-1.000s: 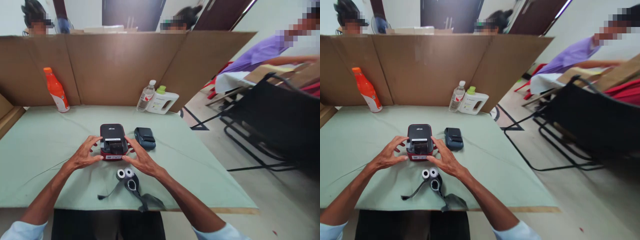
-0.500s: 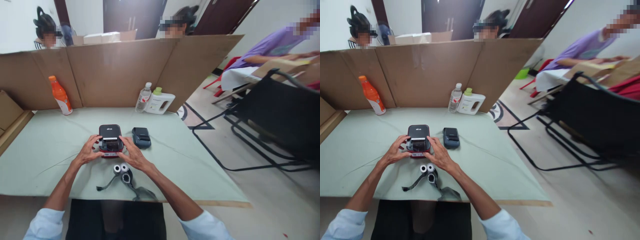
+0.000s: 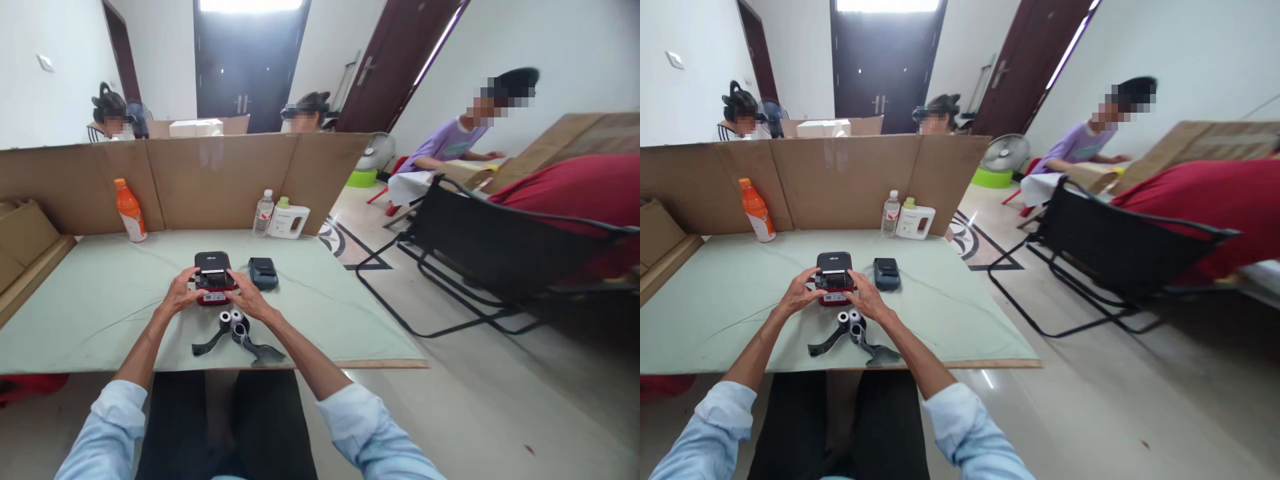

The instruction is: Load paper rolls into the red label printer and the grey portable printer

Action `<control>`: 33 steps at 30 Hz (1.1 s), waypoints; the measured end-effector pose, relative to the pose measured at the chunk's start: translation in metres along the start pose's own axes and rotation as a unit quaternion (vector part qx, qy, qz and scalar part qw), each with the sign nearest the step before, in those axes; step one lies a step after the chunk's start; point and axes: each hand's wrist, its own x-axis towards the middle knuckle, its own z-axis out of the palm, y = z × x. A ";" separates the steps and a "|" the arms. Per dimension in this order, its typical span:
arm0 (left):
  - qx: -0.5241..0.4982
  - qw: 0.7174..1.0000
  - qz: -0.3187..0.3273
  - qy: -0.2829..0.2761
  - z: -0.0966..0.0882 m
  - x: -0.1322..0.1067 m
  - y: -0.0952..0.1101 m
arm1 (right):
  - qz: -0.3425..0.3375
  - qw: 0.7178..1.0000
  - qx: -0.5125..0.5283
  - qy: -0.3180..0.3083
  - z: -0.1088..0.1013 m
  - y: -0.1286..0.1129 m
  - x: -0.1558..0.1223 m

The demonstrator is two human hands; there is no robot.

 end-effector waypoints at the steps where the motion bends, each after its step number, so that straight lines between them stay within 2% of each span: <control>1: 0.012 1.000 0.008 0.018 0.003 -0.004 0.000 | -0.004 1.000 0.011 0.004 0.002 0.004 -0.001; 5: 0.046 0.994 0.036 0.088 0.014 -0.021 -0.002 | -0.004 0.999 0.050 0.014 0.010 0.014 -0.005; 12: 0.054 0.990 0.035 0.123 0.019 -0.029 -0.001 | 0.013 0.997 0.077 0.026 0.018 0.018 -0.010; 22: 0.059 0.991 0.009 0.118 0.018 -0.026 -0.003 | 0.019 0.996 0.082 0.036 0.019 0.013 -0.010; 33: 0.088 0.992 0.022 0.090 0.012 -0.016 0.002 | 0.025 0.995 0.088 0.028 0.018 0.017 -0.010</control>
